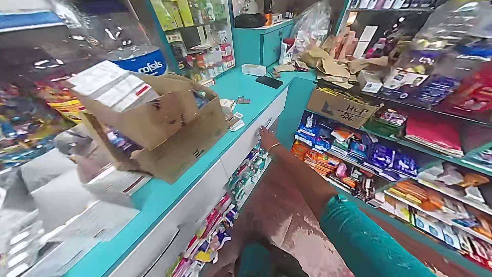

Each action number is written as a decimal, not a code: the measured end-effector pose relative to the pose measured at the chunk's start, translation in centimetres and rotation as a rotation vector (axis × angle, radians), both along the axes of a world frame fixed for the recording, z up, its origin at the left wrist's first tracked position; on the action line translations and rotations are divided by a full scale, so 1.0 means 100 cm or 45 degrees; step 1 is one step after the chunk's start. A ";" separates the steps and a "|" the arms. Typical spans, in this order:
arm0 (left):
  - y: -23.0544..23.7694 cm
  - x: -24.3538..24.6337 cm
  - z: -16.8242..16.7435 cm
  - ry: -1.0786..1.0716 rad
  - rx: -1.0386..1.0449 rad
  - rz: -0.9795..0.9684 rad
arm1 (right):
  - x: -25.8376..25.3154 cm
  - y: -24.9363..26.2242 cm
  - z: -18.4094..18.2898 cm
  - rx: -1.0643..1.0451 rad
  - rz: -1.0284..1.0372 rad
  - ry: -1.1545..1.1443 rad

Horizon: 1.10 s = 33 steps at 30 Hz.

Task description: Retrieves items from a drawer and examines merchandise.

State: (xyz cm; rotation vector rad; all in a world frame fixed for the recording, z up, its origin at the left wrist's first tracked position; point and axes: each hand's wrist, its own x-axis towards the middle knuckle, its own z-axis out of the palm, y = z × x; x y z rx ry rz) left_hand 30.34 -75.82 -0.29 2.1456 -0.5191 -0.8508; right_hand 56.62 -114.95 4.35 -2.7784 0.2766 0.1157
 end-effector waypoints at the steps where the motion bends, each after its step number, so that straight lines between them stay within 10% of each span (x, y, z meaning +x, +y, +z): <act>1: -0.013 0.013 0.000 -0.082 0.062 0.020 | 0.017 -0.013 0.001 -0.021 0.055 0.061; 12: -0.224 0.172 0.061 -1.498 -0.290 0.610 | 0.011 -0.087 -0.007 -0.141 0.487 0.385; 19: -0.315 0.153 0.067 -0.992 0.102 0.593 | -0.078 -0.176 -0.002 -0.080 0.856 0.330; 26: -0.397 0.108 0.059 -1.041 0.422 1.078 | -0.047 -0.282 0.110 0.873 1.335 0.775; 33: -0.436 0.076 0.066 -0.906 0.635 1.297 | 0.027 -0.265 0.139 -0.051 1.391 0.700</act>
